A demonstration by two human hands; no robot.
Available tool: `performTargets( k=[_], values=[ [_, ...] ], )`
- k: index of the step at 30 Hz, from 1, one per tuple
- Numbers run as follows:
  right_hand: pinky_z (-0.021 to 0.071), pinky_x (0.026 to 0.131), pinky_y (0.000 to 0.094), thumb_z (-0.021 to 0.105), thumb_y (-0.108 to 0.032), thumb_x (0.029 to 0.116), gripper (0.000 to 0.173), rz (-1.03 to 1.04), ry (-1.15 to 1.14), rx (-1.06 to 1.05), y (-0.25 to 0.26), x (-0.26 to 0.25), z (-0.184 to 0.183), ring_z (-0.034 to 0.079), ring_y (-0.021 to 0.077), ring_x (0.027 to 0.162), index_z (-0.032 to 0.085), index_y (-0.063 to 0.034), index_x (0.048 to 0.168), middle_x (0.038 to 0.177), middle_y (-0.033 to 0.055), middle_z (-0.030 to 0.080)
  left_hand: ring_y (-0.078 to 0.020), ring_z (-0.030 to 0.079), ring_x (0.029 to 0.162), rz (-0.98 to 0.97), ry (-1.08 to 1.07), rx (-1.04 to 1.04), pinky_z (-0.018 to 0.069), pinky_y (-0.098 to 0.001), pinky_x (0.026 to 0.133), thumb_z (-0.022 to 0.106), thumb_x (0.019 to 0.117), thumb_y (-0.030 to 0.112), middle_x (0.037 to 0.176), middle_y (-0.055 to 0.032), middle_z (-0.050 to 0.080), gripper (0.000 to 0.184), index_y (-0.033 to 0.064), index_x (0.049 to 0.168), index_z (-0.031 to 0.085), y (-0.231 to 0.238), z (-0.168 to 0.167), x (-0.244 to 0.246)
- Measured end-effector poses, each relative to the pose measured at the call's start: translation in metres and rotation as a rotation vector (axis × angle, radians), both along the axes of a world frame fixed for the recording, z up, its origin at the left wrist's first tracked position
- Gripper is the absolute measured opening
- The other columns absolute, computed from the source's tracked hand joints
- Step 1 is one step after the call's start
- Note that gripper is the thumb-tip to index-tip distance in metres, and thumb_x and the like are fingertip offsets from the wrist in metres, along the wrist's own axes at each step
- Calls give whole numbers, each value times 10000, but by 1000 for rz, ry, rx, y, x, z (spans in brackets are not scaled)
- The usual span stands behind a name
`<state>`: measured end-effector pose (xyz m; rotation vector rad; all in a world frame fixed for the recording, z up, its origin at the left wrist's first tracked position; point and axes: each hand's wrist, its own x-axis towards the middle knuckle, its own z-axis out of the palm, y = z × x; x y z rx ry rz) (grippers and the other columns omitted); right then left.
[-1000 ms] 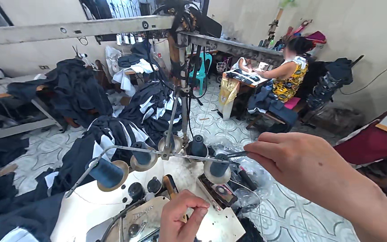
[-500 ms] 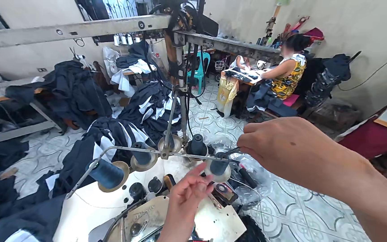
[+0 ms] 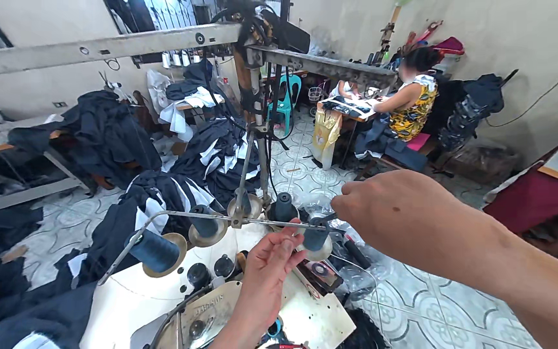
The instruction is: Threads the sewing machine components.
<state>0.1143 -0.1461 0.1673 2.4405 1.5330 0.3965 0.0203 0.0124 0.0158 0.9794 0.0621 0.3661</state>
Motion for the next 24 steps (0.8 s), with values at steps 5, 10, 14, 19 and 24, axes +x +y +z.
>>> performTargets(
  k=[5, 10, 14, 19, 24],
  values=[
    [454, 484, 362, 742, -51, 878, 105, 56, -29, 25, 3, 5, 0, 616, 203, 591, 720, -119, 801, 710, 37, 620, -168, 721, 1091, 63, 14, 92, 610, -317, 895, 519, 1018, 42, 1263, -110, 709, 152, 58, 939, 648, -1, -2, 3],
    [444, 485, 359, 736, -80, 895, 112, 27, -16, -6, 3, 4, 3, 610, 204, 588, 701, -116, 795, 698, 34, 607, -77, 702, 873, 99, 144, 145, 607, -267, 804, 568, 1011, 52, 946, 12, 714, 147, 29, 1047, 709, -21, -15, 13],
    [436, 478, 356, 727, -75, 899, 116, 20, -23, -1, 3, 2, 2, 603, 202, 577, 700, -113, 793, 697, 36, 606, -62, 673, 762, 107, 174, 34, 595, -242, 756, 578, 1008, 21, 865, 12, 692, 129, 2, 1063, 693, -32, -10, 27],
    [445, 486, 356, 737, -42, 878, 90, 23, -23, 14, 3, 0, 1, 614, 207, 588, 709, -95, 811, 707, 47, 611, -61, 671, 754, 82, 139, 15, 599, -250, 755, 581, 1000, 12, 850, 14, 692, 102, 16, 1013, 683, -36, -6, 31],
    [431, 474, 346, 747, -34, 862, 96, 47, -54, 12, 3, -1, 0, 602, 199, 576, 704, -98, 805, 695, 42, 598, -64, 661, 731, 101, 129, 19, 600, -251, 744, 571, 1005, 2, 806, 11, 669, 132, 31, 916, 663, -35, -4, 35]
  ],
)
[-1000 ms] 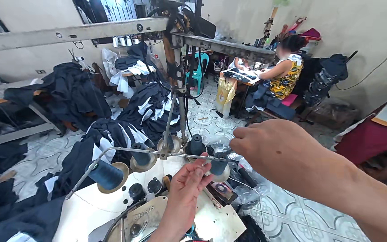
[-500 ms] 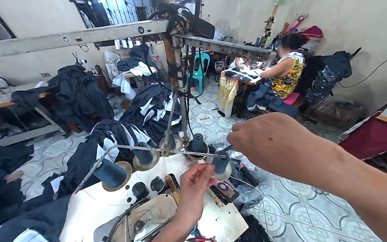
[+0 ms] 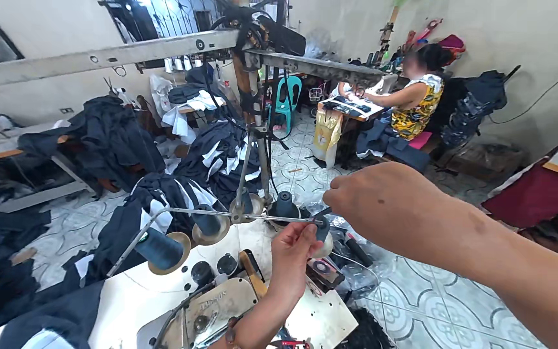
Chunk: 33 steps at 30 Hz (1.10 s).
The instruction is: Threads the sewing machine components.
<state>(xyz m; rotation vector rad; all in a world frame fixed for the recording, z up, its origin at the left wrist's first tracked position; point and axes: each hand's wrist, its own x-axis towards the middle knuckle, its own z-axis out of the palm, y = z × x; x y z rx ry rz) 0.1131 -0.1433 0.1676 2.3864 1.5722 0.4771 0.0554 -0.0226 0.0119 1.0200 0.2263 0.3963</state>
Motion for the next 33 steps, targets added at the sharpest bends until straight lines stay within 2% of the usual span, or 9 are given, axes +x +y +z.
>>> performTargets(
  k=[5, 9, 11, 13, 18, 20, 27, 33],
  values=[
    [434, 478, 351, 744, -32, 869, 89, -26, 2, -23, 1, -3, 2, 606, 207, 581, 708, -93, 816, 708, 50, 609, -61, 690, 783, 33, -43, 145, 608, -248, 780, 585, 993, 2, 846, 3, 690, 78, 7, 950, 650, 2, -5, 4],
    [445, 481, 368, 740, -40, 877, 97, -27, 19, -10, 0, -1, 2, 612, 219, 581, 703, -94, 805, 700, 54, 612, -49, 701, 843, 56, -136, 313, 611, -248, 819, 568, 1000, 5, 926, 0, 701, 118, -41, 1084, 638, 5, -16, 10],
    [444, 485, 368, 745, -51, 878, 96, -25, 17, -10, 0, 0, 3, 612, 217, 582, 703, -98, 805, 697, 51, 612, -52, 701, 864, 63, -169, 334, 613, -255, 832, 577, 996, 6, 958, -10, 695, 141, -52, 1108, 640, 6, -19, 12],
    [452, 486, 370, 748, -49, 874, 112, -22, 15, -11, 0, 0, 3, 614, 218, 579, 697, -102, 790, 689, 45, 611, -55, 698, 867, 75, -188, 361, 614, -254, 833, 590, 989, 10, 970, -19, 686, 137, -54, 1092, 652, 8, -21, 13],
    [459, 491, 377, 739, -62, 893, 98, -48, 22, -19, 1, -2, 5, 622, 227, 588, 708, -99, 807, 700, 49, 620, -49, 700, 818, 140, -200, 481, 615, -237, 797, 619, 973, 38, 898, -13, 698, 80, -20, 984, 674, 8, -24, 11],
    [458, 489, 375, 733, -64, 899, 97, -64, 22, -35, 2, -3, 7, 620, 227, 586, 706, -97, 811, 700, 51, 616, -44, 690, 807, 133, -190, 517, 604, -213, 776, 619, 972, 46, 903, -24, 687, 98, -27, 984, 683, 8, -26, 10],
    [455, 492, 369, 732, -60, 899, 114, -68, 13, -49, 3, -5, 8, 617, 221, 588, 701, -96, 796, 704, 52, 614, -48, 689, 807, 106, -154, 441, 614, -240, 789, 607, 981, 33, 905, -13, 689, 98, -28, 1009, 678, 7, -23, 7],
    [455, 486, 370, 740, -30, 874, 116, -74, 13, -43, 2, -5, 8, 618, 220, 584, 699, -97, 789, 703, 48, 616, -60, 696, 858, 72, -155, 429, 617, -249, 815, 589, 988, 27, 965, -33, 682, 140, -43, 1065, 683, 9, -24, 3]
  ],
)
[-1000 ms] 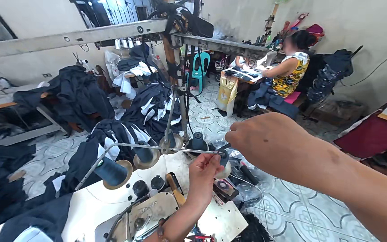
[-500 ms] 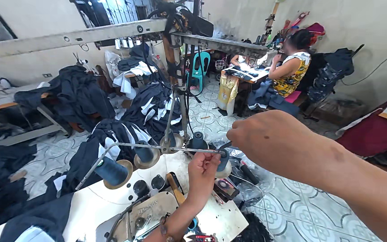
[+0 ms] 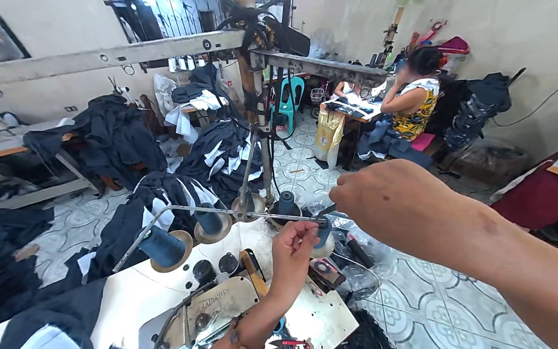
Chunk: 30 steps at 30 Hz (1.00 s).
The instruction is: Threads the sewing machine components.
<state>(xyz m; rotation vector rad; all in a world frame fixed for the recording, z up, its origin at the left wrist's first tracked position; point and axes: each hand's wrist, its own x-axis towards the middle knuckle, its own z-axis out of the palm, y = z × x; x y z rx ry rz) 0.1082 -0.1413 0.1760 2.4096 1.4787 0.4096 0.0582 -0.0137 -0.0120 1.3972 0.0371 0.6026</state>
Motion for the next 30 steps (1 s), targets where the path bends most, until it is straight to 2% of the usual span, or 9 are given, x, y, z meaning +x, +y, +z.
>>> performTargets(
  k=[4, 9, 15, 16, 20, 23, 30],
  values=[
    [445, 475, 361, 746, -50, 881, 112, 28, -29, 37, -2, 0, -4, 611, 214, 575, 707, -97, 787, 700, 49, 613, -68, 692, 872, -8, 22, 9, 615, -246, 818, 565, 1000, 35, 995, -48, 669, 186, -45, 1100, 699, 2, -1, -2],
    [433, 447, 367, 764, -8, 833, 126, 70, -65, 93, -4, 0, -7, 606, 222, 553, 702, -87, 759, 685, 59, 609, -70, 695, 865, -12, 45, -15, 616, -239, 817, 562, 1002, 27, 1013, -63, 668, 200, -55, 1119, 702, 3, -1, -3],
    [458, 509, 388, 699, -93, 942, 123, -105, 61, -74, 5, -3, 10, 628, 234, 617, 685, -103, 820, 688, 51, 609, -59, 690, 859, -12, 45, -5, 612, -229, 819, 563, 998, 19, 1005, -55, 662, 195, -55, 1105, 708, 4, 1, -4],
    [454, 513, 387, 701, -88, 939, 119, -104, 59, -76, 5, -3, 11, 625, 233, 619, 685, -106, 823, 689, 50, 610, -61, 691, 858, -14, 41, -7, 612, -229, 818, 562, 997, 17, 1003, -54, 663, 195, -55, 1102, 709, 4, 1, -4],
    [451, 481, 388, 751, 23, 824, 147, 93, -85, 103, -3, 1, 6, 617, 227, 587, 700, -106, 774, 693, 44, 617, -65, 692, 856, -21, 29, -5, 615, -232, 817, 574, 994, 23, 1000, -47, 665, 187, -48, 1094, 715, 6, -1, -3],
    [443, 465, 378, 760, -11, 841, 166, 133, -133, 140, -8, 5, 10, 611, 212, 563, 686, -120, 740, 670, 30, 610, -66, 691, 859, -26, 42, -15, 614, -234, 818, 579, 996, 26, 997, -49, 667, 184, -47, 1096, 714, 5, -2, -3],
    [449, 476, 375, 767, -92, 874, 137, 50, -65, 78, -5, 6, -2, 620, 211, 592, 695, -125, 763, 700, 30, 619, -60, 697, 859, -33, 58, -60, 613, -244, 823, 566, 1000, 21, 983, -37, 692, 181, -52, 1106, 693, 3, 0, -4]
  ],
)
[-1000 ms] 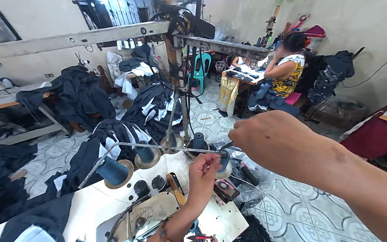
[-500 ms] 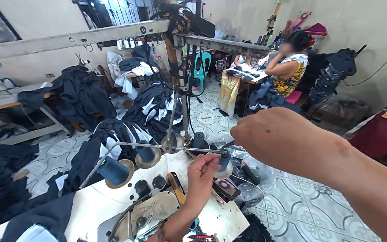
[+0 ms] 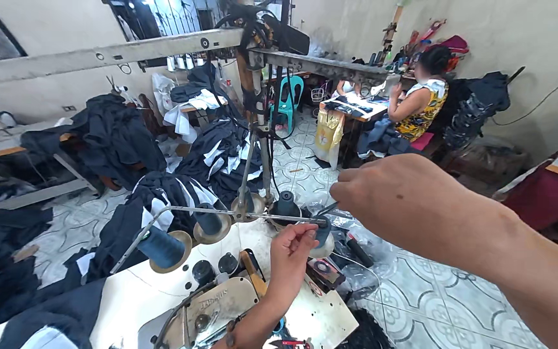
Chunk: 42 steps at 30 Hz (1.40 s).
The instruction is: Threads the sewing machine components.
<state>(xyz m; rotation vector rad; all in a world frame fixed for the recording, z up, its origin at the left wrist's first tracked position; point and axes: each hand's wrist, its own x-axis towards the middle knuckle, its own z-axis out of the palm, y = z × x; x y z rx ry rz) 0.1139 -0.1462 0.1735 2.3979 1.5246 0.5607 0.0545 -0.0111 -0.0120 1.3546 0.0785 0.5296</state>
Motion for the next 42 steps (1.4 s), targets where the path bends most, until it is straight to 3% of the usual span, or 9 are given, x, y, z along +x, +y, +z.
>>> performTargets(
  k=[4, 23, 42],
  values=[
    [467, 482, 385, 764, -49, 861, 133, 17, 2, 17, 0, 0, -3, 636, 224, 601, 705, -108, 758, 701, 41, 632, -77, 706, 883, -3, -8, -21, 617, -255, 832, 556, 1006, 22, 1019, -50, 696, 190, -56, 1118, 689, 0, 2, -2],
    [429, 470, 349, 770, -145, 888, 168, 47, 4, 31, -2, 3, -3, 604, 191, 577, 680, -134, 747, 673, 16, 595, -70, 689, 889, -15, -14, -43, 613, -248, 830, 546, 1019, 41, 1023, -46, 667, 213, -48, 1133, 703, 1, -2, -2],
    [423, 449, 358, 783, -102, 859, 167, 37, -15, 41, -1, 3, -3, 600, 206, 554, 679, -121, 730, 667, 33, 600, -78, 692, 900, -13, -10, -51, 614, -255, 836, 551, 1018, 38, 1038, -46, 671, 209, -42, 1129, 708, 1, -2, -3]
  ],
)
